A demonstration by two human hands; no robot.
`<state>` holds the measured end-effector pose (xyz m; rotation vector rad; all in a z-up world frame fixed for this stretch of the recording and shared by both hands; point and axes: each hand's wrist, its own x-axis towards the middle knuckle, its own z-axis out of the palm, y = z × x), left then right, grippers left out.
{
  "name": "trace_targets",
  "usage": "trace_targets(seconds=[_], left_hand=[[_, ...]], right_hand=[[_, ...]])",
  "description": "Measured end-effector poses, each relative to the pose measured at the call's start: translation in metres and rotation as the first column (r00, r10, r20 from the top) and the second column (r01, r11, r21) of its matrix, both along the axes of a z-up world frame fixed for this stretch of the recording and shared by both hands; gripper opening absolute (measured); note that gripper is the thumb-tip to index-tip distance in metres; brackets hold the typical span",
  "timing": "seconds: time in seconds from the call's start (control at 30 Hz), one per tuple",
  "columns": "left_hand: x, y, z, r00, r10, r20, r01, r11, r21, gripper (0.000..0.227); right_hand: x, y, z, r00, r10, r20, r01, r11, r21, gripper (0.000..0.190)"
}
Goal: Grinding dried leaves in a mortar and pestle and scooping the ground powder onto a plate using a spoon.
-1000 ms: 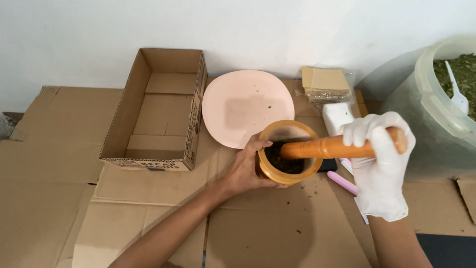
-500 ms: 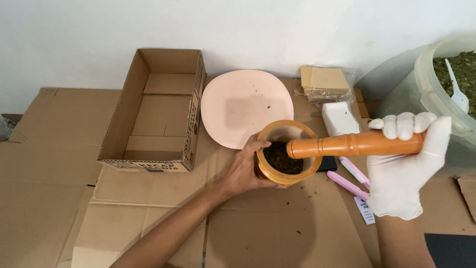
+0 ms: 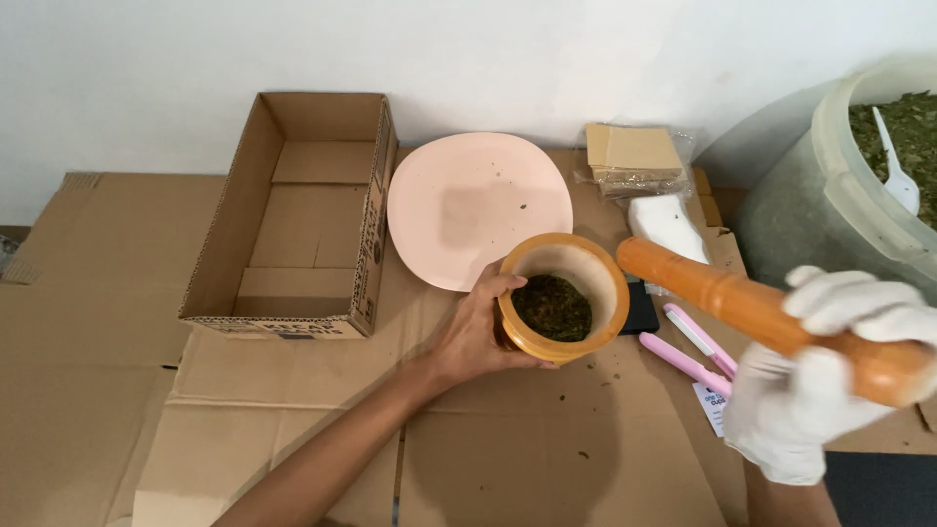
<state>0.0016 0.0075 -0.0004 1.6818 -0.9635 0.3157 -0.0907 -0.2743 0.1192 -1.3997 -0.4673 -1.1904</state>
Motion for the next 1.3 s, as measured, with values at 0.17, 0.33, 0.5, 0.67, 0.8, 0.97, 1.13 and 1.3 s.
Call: trace_targets(seconds=[0.17,0.33,0.5,0.67,0.8,0.97,1.13,1.3], left_hand=[[-0.003,0.001,0.003,1.000,0.010,0.016,-0.010,1.000,-0.012,0.110],[-0.003,-0.002,0.004,1.000,0.000,-0.003,-0.001,1.000,-0.019,0.109],[-0.003,-0.005,0.000,0.996,0.037,-0.084,-0.046,0.994,-0.103,0.100],[-0.001,-0.006,-0.006,0.996,0.037,-0.085,-0.047,0.992,-0.120,0.100],[-0.003,-0.007,0.006,0.997,0.028,-0.073,-0.038,0.989,-0.145,0.098],[-0.003,-0.007,0.004,0.998,0.028,-0.063,-0.036,0.991,-0.132,0.099],[-0.002,-0.004,0.000,0.997,0.036,-0.067,-0.043,0.993,-0.107,0.097],[-0.004,0.008,0.046,0.999,-0.041,0.000,0.041,0.998,-0.054,0.113]], right_hand=[[0.008,0.034,0.029,0.958,-0.111,-0.263,0.056,0.976,-0.209,0.035],[0.051,0.024,0.022,0.823,-0.043,-0.567,-0.120,0.962,-0.247,0.034],[0.080,0.018,-0.002,0.649,0.123,-0.751,-0.294,0.951,-0.099,0.042],[0.075,0.020,0.005,0.742,0.050,-0.669,-0.222,0.959,-0.175,0.048],[0.049,0.029,0.027,0.919,-0.129,-0.372,0.026,0.963,-0.269,0.051],[0.022,0.039,0.054,0.903,-0.107,-0.415,0.012,0.974,-0.226,0.050],[0.027,0.053,0.058,0.882,-0.046,-0.468,-0.032,0.987,-0.157,0.051],[0.072,0.048,0.016,0.813,0.249,-0.527,-0.352,0.930,-0.104,0.068]])
